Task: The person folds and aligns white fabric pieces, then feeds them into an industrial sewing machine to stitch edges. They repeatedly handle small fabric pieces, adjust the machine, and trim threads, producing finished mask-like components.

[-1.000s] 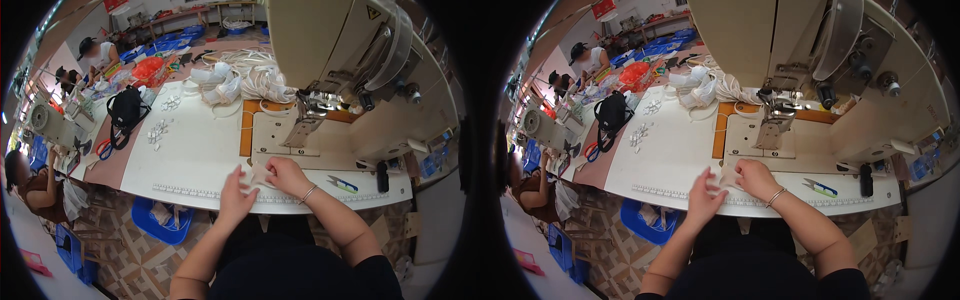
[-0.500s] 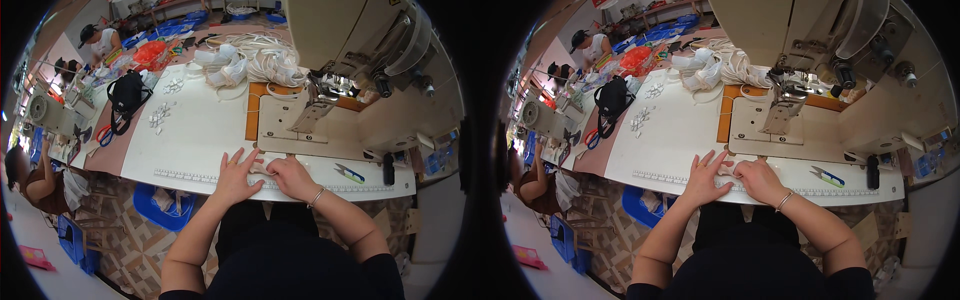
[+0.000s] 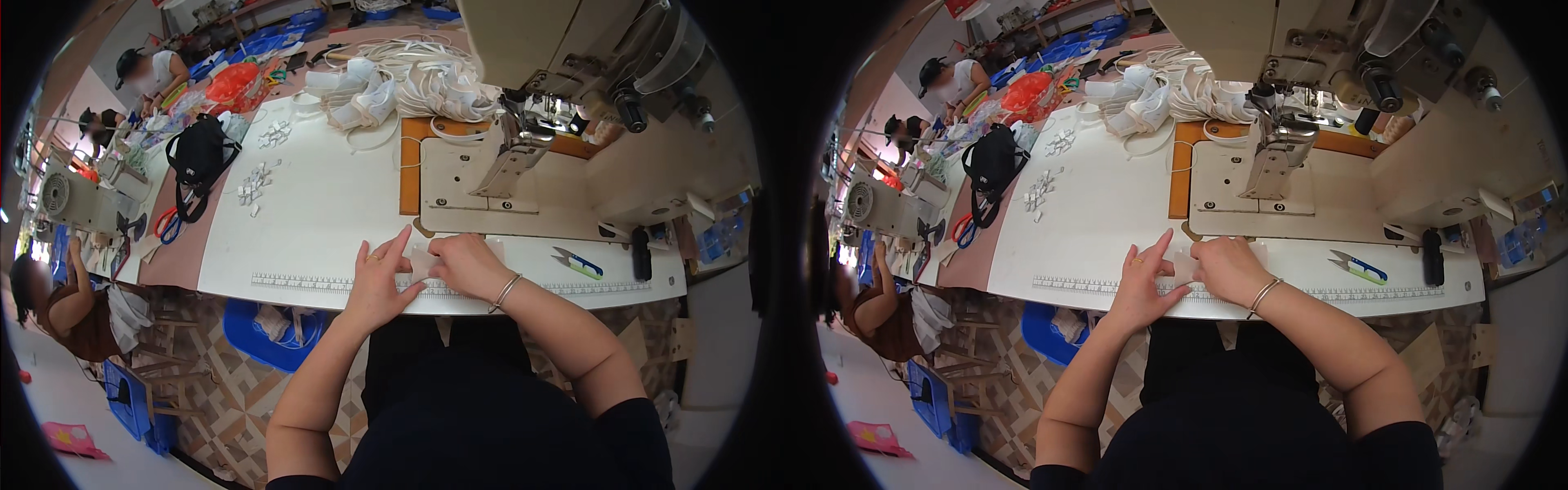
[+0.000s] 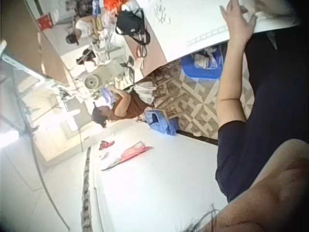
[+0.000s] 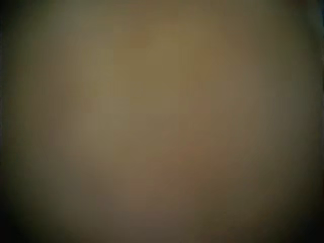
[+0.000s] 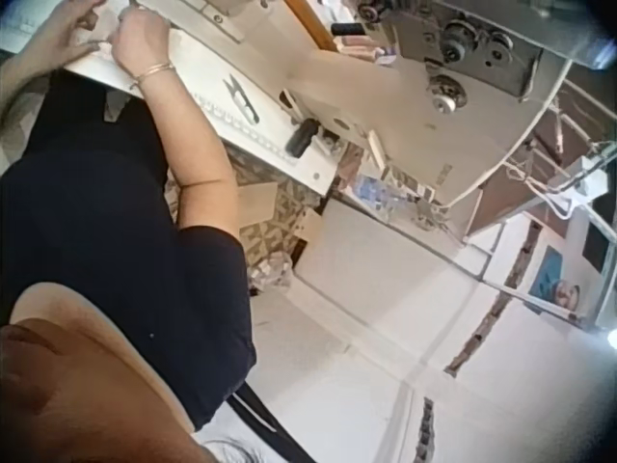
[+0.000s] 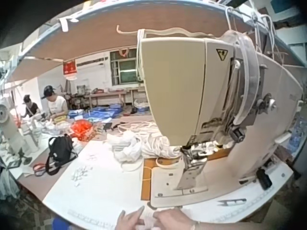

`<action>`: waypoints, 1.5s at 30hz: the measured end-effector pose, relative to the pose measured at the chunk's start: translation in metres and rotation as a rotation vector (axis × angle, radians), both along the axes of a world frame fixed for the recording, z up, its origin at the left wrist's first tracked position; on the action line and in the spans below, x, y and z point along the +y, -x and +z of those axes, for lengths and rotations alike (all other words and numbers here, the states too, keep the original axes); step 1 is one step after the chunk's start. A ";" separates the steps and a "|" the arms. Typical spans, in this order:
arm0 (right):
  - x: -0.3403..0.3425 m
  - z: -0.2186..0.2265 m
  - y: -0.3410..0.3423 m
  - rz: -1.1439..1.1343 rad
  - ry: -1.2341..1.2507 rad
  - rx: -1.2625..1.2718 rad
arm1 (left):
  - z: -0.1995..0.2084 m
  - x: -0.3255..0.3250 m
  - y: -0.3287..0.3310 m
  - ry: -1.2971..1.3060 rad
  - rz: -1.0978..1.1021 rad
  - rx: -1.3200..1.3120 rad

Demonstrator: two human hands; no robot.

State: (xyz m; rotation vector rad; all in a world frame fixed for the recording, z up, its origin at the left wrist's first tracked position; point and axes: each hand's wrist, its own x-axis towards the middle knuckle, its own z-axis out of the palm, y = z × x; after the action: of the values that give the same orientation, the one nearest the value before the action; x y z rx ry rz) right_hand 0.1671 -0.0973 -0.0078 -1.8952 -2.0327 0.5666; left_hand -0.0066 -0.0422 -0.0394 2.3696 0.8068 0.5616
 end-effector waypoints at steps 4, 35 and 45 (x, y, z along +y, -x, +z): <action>0.003 0.005 0.002 -0.007 0.044 -0.038 | -0.005 -0.005 0.006 -0.080 0.005 0.006; 0.034 0.008 0.009 -0.041 0.284 -0.197 | -0.001 -0.032 -0.012 -0.060 0.433 0.039; 0.032 0.008 0.002 0.049 0.235 -0.158 | -0.008 -0.051 -0.001 -0.508 0.116 0.126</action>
State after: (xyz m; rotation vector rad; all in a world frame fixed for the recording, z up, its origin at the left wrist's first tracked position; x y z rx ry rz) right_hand 0.1648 -0.0653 -0.0002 -2.0867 -2.2013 0.7163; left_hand -0.0054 -0.0935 -0.0477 2.8560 0.9507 0.7413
